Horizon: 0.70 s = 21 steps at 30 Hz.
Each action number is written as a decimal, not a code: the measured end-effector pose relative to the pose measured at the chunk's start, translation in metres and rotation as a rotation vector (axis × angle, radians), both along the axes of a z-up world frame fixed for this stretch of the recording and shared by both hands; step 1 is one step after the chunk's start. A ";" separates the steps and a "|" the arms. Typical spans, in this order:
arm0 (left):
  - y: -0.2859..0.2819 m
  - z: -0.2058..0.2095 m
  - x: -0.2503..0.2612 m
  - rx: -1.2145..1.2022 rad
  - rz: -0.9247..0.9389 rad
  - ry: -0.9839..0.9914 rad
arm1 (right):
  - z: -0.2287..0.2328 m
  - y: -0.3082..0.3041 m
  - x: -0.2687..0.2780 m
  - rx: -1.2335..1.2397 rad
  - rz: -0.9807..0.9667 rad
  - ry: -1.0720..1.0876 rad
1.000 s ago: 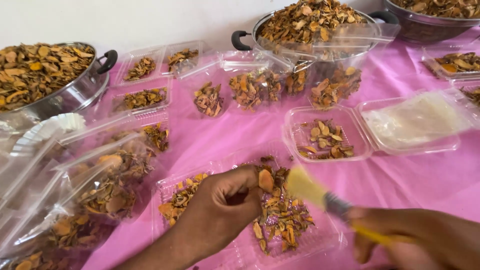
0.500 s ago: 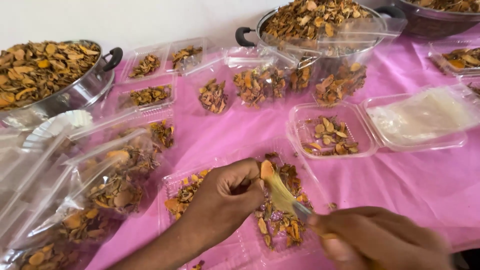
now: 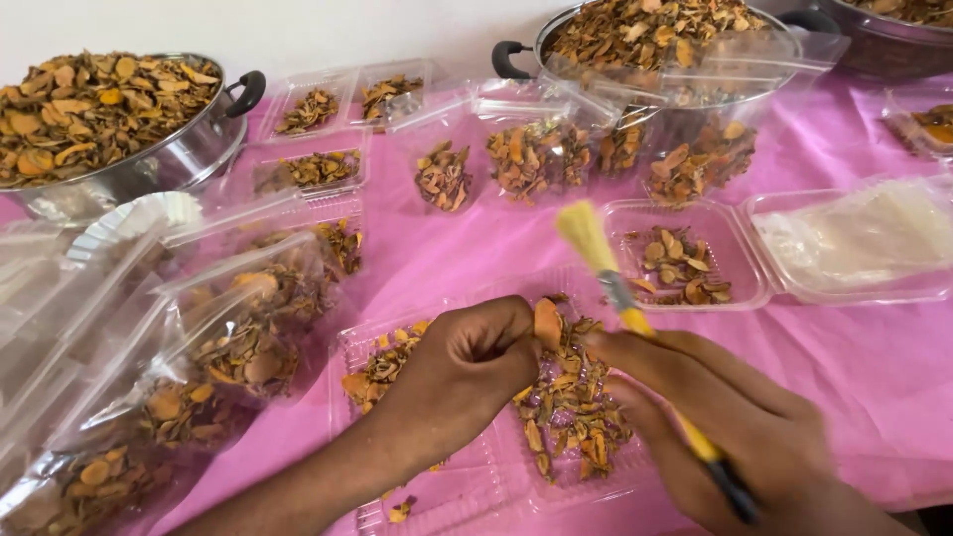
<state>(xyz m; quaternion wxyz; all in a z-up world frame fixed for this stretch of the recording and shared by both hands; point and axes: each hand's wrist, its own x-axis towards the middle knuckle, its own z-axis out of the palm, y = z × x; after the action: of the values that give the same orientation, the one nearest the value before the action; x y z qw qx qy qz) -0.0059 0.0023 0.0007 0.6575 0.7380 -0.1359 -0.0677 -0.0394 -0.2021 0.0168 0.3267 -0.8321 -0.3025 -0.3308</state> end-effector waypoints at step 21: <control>-0.001 0.001 -0.010 0.275 -0.163 -0.346 | 0.001 -0.011 0.030 0.226 0.263 0.457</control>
<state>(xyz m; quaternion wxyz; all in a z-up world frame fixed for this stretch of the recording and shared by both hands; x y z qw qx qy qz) -0.0158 0.0010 0.0014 0.5102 0.8077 -0.2952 -0.0110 -0.0098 -0.2136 0.0177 0.5171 -0.7970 -0.2875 -0.1211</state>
